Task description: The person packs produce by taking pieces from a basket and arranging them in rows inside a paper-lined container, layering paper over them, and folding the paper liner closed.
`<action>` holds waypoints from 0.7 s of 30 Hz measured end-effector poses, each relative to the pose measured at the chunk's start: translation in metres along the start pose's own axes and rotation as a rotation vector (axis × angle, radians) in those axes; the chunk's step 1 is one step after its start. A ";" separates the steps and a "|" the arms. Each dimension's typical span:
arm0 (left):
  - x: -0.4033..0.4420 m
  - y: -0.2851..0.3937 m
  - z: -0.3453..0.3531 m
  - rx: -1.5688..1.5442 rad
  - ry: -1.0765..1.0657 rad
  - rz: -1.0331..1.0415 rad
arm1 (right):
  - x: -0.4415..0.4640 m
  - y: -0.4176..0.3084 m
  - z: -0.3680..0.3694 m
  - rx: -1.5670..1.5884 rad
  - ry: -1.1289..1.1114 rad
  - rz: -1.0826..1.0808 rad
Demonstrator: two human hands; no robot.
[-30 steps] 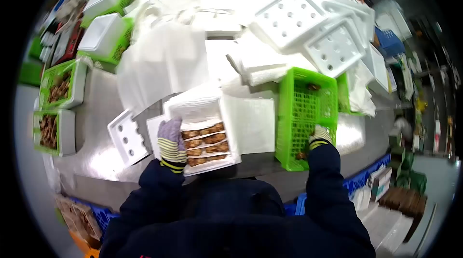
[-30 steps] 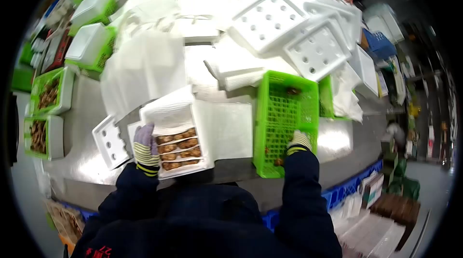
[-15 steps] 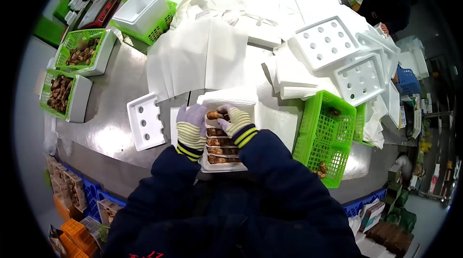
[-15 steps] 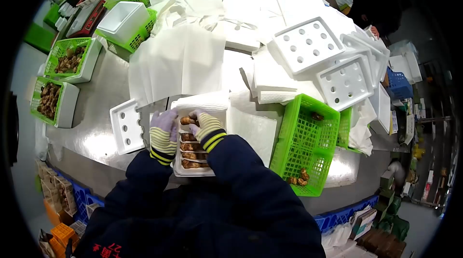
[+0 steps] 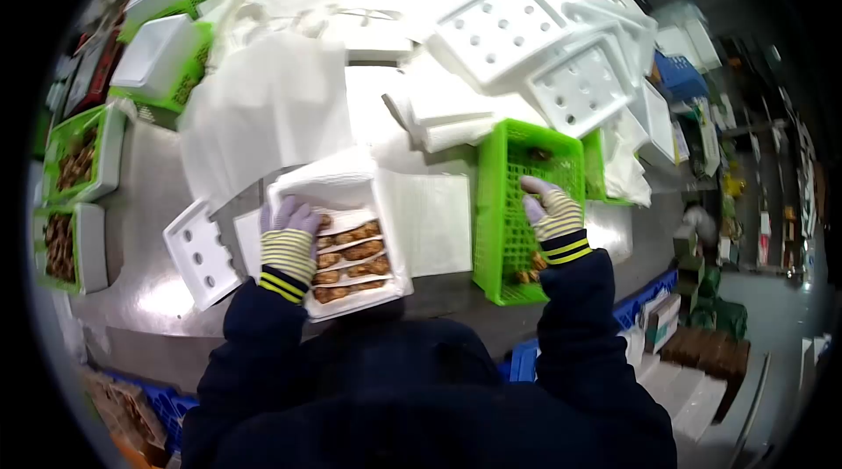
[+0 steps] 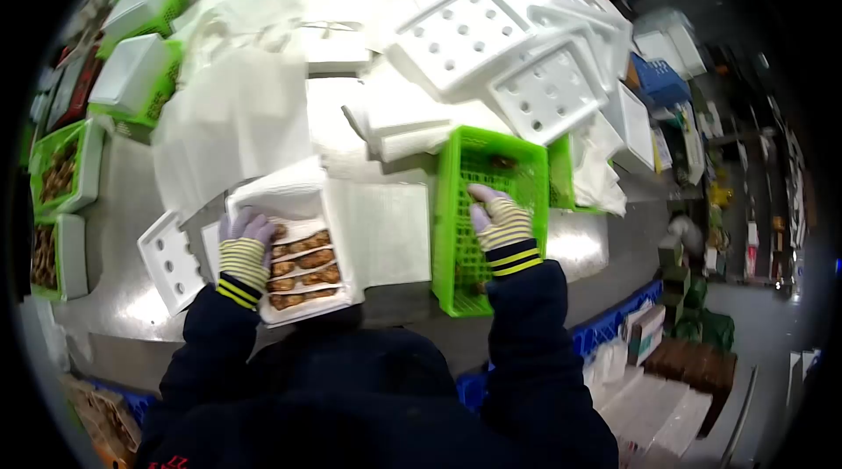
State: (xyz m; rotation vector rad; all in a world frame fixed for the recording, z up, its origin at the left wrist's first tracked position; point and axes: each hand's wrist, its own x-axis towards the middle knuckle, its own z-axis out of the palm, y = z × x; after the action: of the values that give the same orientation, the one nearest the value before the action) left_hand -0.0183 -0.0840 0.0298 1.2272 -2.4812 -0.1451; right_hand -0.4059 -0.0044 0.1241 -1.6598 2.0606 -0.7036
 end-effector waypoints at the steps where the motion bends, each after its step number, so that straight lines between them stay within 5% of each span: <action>1: -0.001 -0.002 0.002 -0.011 -0.015 -0.009 | -0.015 0.039 -0.012 0.016 0.022 0.063; 3: 0.002 -0.001 0.001 -0.019 -0.024 0.004 | -0.042 0.077 -0.026 0.162 -0.088 0.323; 10: 0.004 0.002 0.001 0.091 -0.094 0.016 | -0.062 0.063 0.022 -0.629 -0.867 0.582; 13: 0.005 -0.003 0.001 0.008 -0.032 0.070 | -0.056 0.060 0.041 -0.714 -0.882 0.722; 17: 0.004 0.000 -0.002 0.029 -0.080 0.011 | -0.050 0.076 0.041 -0.735 -0.855 0.614; 19: 0.005 0.003 -0.003 -0.014 0.012 -0.020 | -0.040 0.060 0.025 -0.550 -0.675 0.568; 21: 0.002 0.002 0.002 -0.003 0.038 -0.039 | -0.037 0.025 0.029 0.092 -0.288 0.347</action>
State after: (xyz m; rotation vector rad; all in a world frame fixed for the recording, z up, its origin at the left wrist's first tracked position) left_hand -0.0217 -0.0850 0.0291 1.2659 -2.4244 -0.1340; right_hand -0.3998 0.0318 0.0860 -1.2269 2.0007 -0.4092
